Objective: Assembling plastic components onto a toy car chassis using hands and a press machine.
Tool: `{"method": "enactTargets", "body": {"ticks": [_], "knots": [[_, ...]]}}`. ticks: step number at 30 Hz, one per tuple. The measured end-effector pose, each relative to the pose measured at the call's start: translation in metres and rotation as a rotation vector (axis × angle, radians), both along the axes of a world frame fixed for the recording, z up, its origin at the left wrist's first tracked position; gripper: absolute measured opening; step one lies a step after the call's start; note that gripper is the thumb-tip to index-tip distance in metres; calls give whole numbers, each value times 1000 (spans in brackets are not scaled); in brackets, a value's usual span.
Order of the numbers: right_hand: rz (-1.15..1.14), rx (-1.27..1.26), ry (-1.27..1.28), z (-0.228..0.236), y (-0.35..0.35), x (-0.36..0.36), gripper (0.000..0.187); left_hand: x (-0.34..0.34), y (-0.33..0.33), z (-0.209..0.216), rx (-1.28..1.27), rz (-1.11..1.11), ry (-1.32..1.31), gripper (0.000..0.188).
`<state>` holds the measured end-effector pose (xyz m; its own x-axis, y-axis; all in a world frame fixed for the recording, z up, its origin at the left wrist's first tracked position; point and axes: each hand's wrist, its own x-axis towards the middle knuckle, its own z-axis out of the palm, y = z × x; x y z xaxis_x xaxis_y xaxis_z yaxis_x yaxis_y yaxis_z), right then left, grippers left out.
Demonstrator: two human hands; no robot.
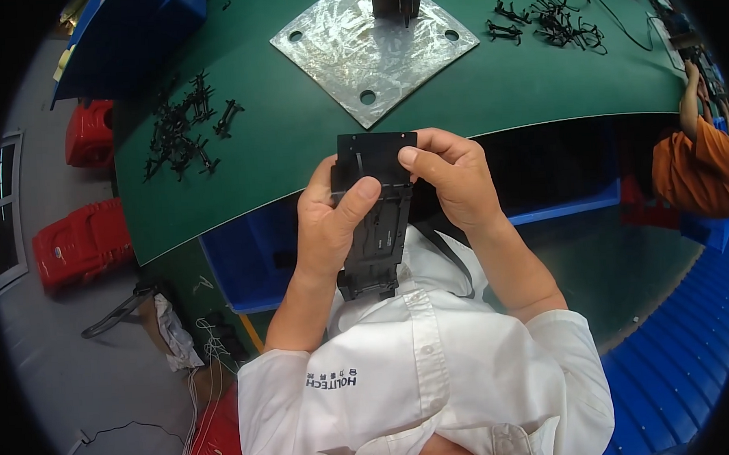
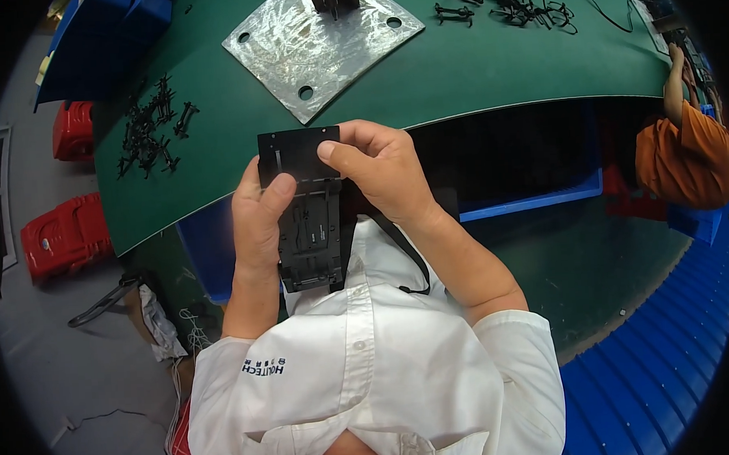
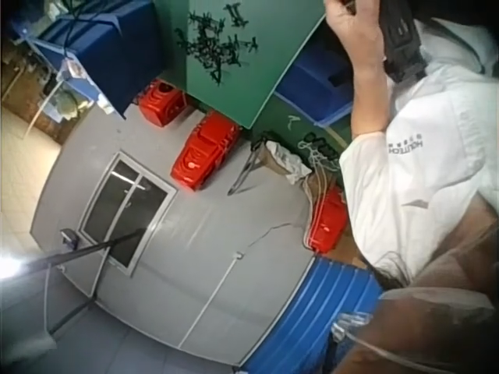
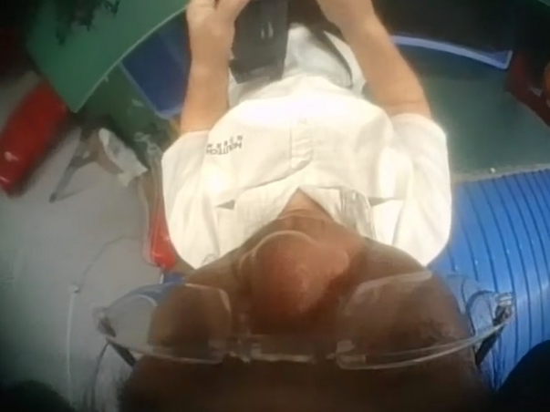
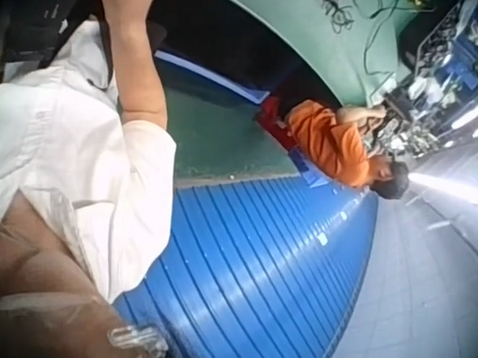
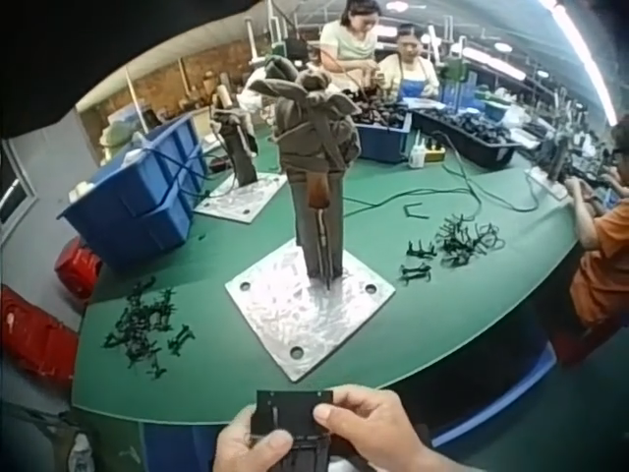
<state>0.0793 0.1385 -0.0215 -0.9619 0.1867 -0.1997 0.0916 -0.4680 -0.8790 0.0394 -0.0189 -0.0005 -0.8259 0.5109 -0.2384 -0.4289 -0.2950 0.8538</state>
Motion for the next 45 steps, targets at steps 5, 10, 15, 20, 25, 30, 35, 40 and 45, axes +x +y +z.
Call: {"method": "enactTargets", "body": {"ticks": [5,10,15,20,25,30,35,40,45], "knots": [[-4,-144,-26,5,-1,0,9,3,3,-3,-18,77,68,38],[9,-277,-97,0,-1,0,11,5,5,1,-38,121,101,39],[58,-298,-89,3,1,1,9,9,3,-4,-95,123,246,40],[22,-372,-101,3,0,2,8,11,5,-2,-109,138,287,39],[7,-408,-91,-1,-1,5,10,13,5,-2,-125,136,323,38],[-18,-355,-94,1,-2,6,10,11,4,-4,-114,124,290,37],[15,-343,-111,0,0,7,8,10,3,-3,-73,114,220,37],[5,-384,-103,0,-2,8,7,10,4,-4,-67,114,210,36],[46,-388,-106,-2,0,7,9,6,3,-4,-45,114,93,33]]}}
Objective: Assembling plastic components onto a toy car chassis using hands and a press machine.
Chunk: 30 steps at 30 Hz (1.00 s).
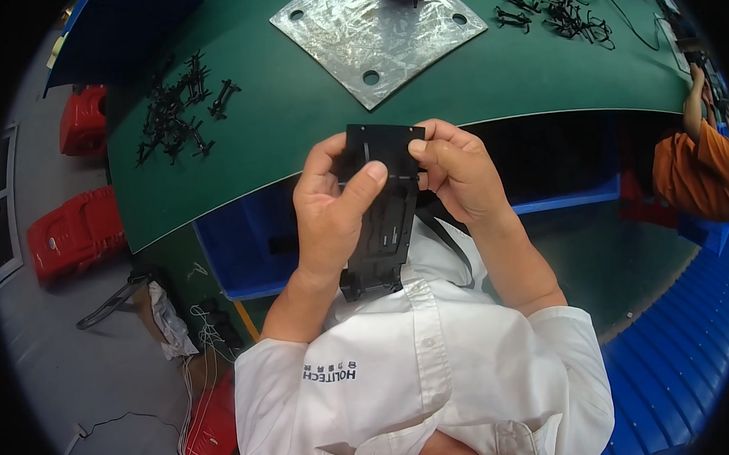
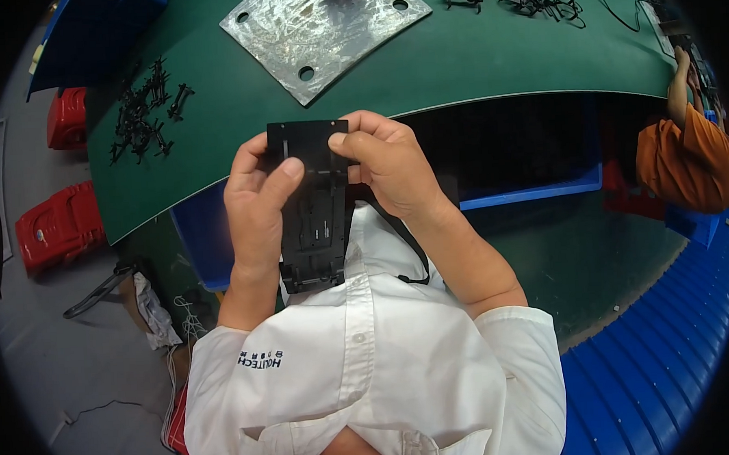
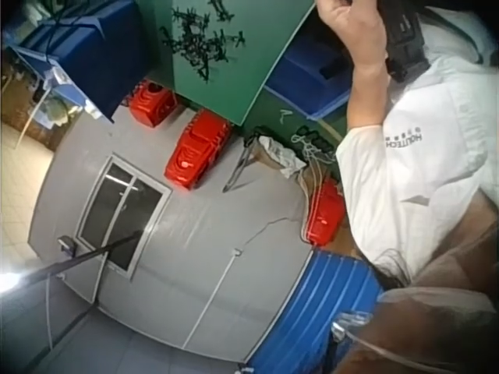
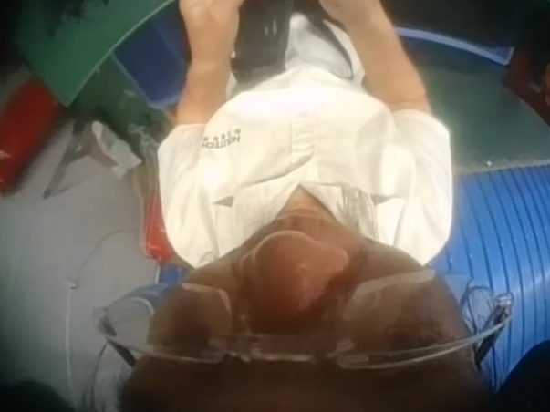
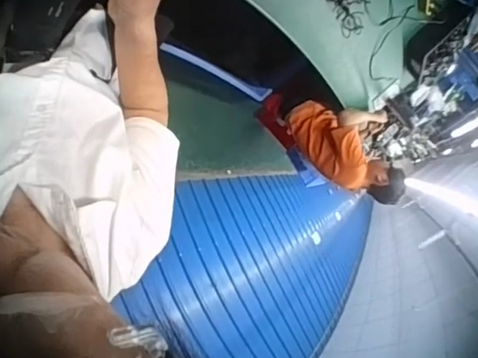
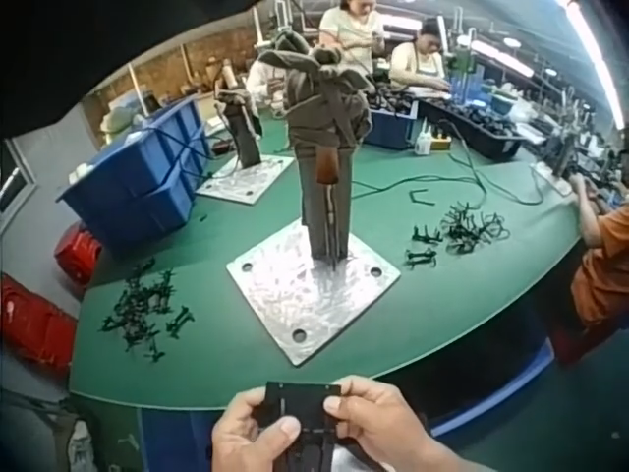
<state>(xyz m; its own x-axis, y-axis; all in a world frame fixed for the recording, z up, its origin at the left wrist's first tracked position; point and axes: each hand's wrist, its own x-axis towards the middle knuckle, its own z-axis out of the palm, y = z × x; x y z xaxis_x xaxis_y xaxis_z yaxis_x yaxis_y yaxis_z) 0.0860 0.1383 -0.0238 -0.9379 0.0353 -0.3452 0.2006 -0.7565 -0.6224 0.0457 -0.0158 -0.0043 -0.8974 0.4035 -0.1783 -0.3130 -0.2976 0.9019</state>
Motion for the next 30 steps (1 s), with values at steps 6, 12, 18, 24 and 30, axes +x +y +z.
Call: {"method": "enactTargets", "body": {"ticks": [6,12,18,24,30], "knots": [[27,31,-20,-2,-1,0,10,-2,-2,-1,-19,13,6,33],[10,31,-47,2,-1,-1,6,0,-1,-2,-77,3,89,35],[26,68,-85,-3,3,-3,8,-5,1,2,-70,-14,-62,37],[13,87,-72,-6,7,-3,9,-11,-2,-3,46,-73,-153,38],[30,126,-93,-3,5,-3,14,-14,-4,-7,3,-90,-181,36]]}}
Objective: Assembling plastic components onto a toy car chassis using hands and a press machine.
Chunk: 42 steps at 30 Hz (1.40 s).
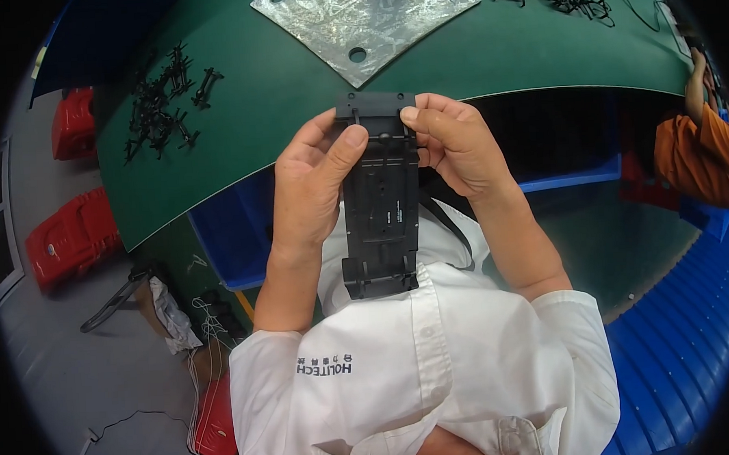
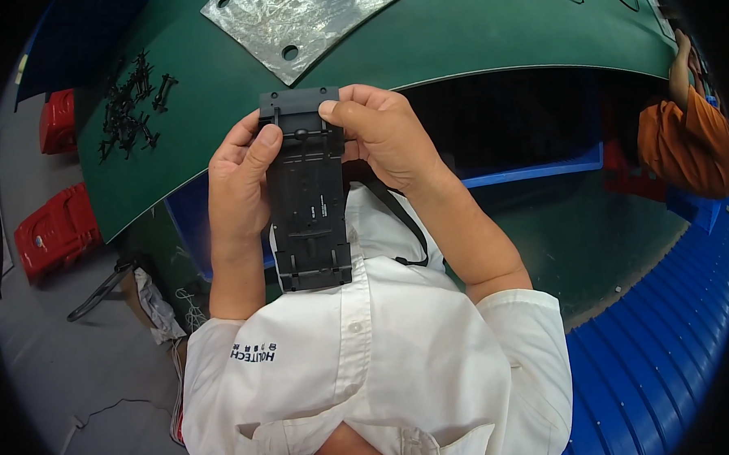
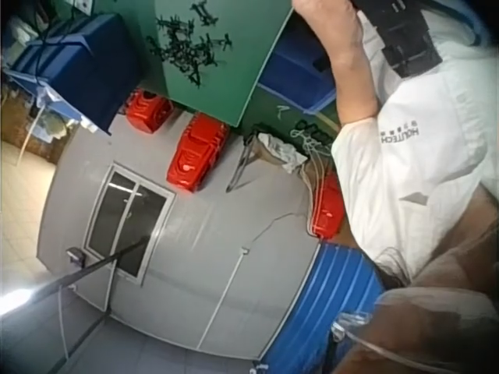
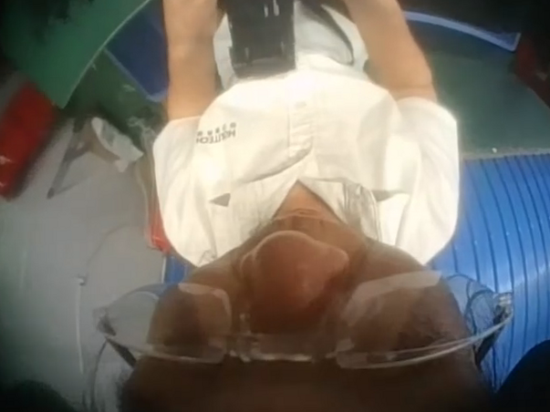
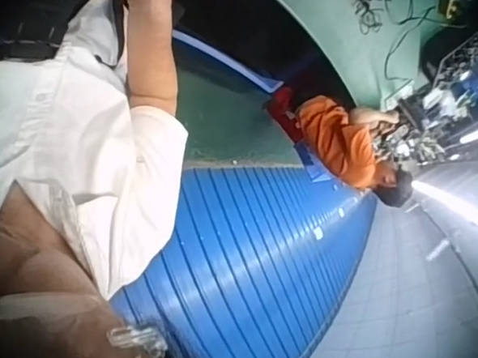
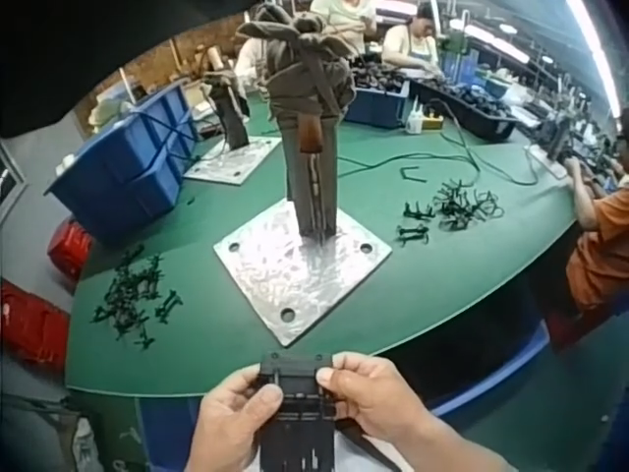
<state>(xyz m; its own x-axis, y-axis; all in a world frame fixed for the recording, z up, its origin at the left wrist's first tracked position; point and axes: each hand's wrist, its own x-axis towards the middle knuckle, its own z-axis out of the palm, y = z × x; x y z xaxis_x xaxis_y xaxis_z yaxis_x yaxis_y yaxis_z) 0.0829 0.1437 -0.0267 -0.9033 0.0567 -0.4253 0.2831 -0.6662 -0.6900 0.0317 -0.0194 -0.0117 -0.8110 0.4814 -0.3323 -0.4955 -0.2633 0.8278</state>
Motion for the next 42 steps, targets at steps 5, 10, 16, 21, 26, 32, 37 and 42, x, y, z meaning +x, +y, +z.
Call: {"method": "enactTargets", "body": {"ticks": [5,10,16,21,26,32,37,42], "knots": [[57,-101,45,3,2,4,29,-1,-1,-2,-29,38,17,36],[133,-62,83,1,4,8,39,-2,-2,-1,-37,33,9,36],[120,8,95,-2,1,9,37,-1,-2,0,-38,31,-18,36],[122,65,97,-5,1,11,34,0,-1,0,-46,24,-5,37],[110,90,118,-9,-1,13,32,0,0,0,-45,-6,11,36],[113,80,100,-11,-1,11,31,-2,1,2,-64,-26,9,36],[96,45,90,-14,-3,13,30,-2,-1,-1,-82,-30,13,36],[91,27,98,-10,-1,14,32,-2,1,3,-65,-31,-7,36]]}}
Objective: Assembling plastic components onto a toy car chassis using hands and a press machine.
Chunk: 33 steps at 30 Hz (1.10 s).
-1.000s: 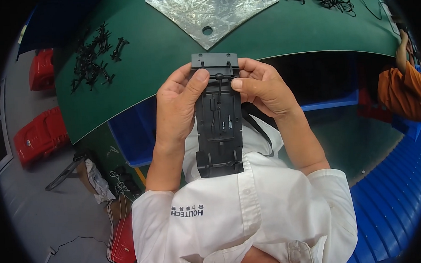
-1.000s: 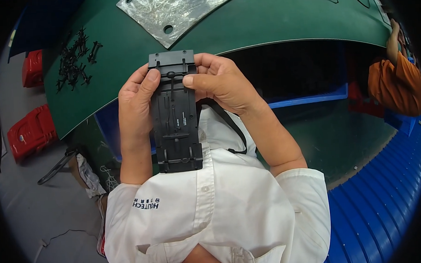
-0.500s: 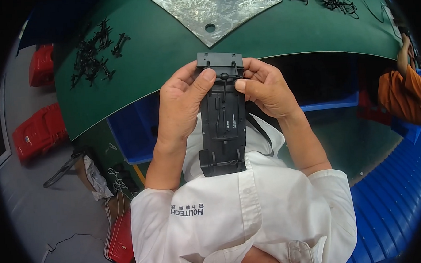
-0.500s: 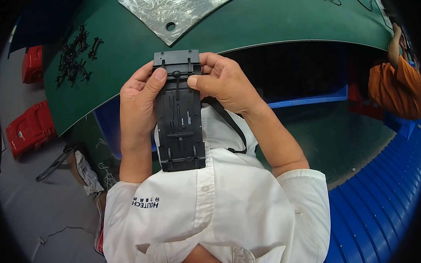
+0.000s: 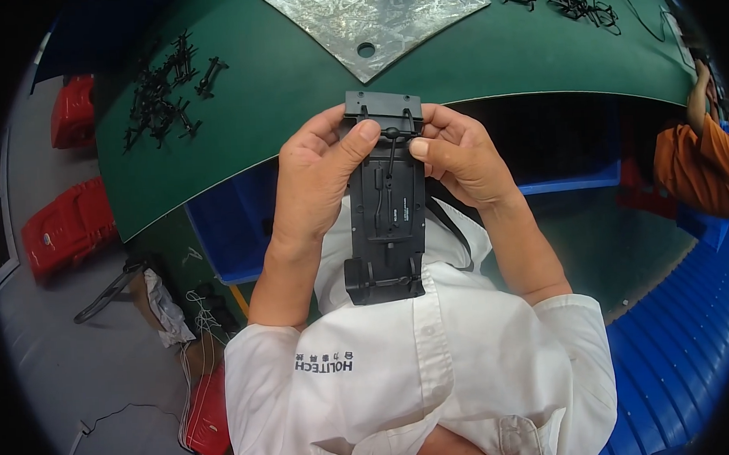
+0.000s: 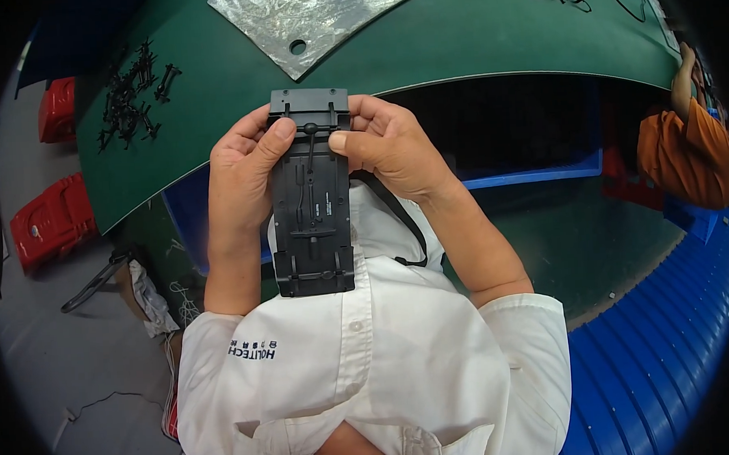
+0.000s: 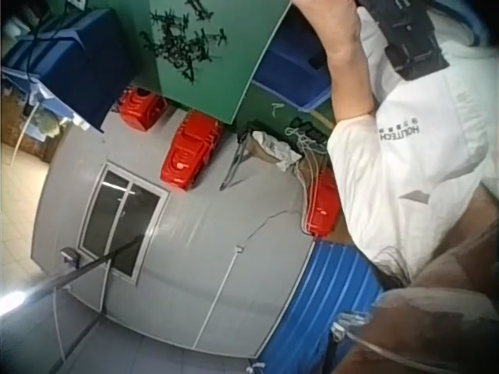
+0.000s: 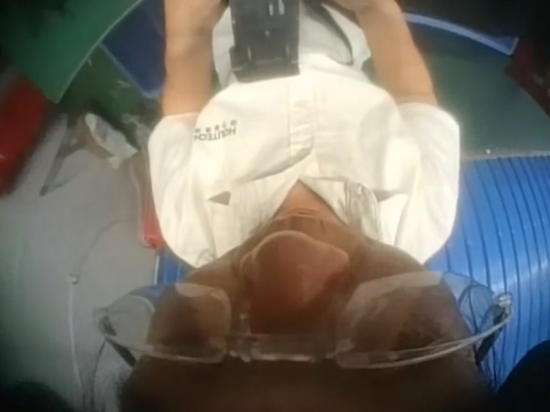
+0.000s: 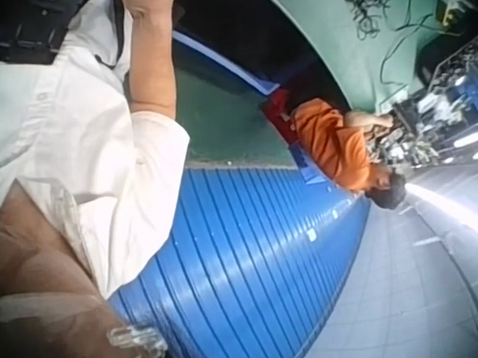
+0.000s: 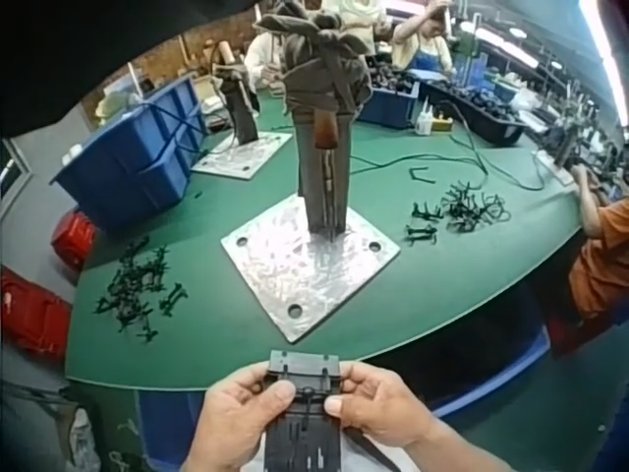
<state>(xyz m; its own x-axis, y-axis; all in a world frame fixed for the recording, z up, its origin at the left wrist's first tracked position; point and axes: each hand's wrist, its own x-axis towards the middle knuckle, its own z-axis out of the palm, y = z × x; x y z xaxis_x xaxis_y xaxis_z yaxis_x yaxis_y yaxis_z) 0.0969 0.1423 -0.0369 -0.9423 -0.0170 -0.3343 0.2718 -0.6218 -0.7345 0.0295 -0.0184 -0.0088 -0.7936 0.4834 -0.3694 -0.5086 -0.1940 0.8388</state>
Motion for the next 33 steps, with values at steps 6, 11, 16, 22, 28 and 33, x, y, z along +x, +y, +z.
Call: {"method": "enactTargets", "body": {"ticks": [6,11,16,22,28,33], "knots": [[9,-15,-18,5,0,0,34,-1,-1,2,-28,-3,38,34],[-15,-93,-36,5,0,-2,36,-2,0,2,-30,-1,44,33],[-1,-3,-24,2,0,-3,40,3,6,6,-28,51,162,34],[-23,-295,90,2,-3,1,46,7,0,13,49,-52,287,37],[43,-798,109,-10,-12,2,54,-7,0,-2,76,-34,207,37],[53,-899,52,-6,-27,2,32,-8,3,-1,193,-195,-44,40]]}}
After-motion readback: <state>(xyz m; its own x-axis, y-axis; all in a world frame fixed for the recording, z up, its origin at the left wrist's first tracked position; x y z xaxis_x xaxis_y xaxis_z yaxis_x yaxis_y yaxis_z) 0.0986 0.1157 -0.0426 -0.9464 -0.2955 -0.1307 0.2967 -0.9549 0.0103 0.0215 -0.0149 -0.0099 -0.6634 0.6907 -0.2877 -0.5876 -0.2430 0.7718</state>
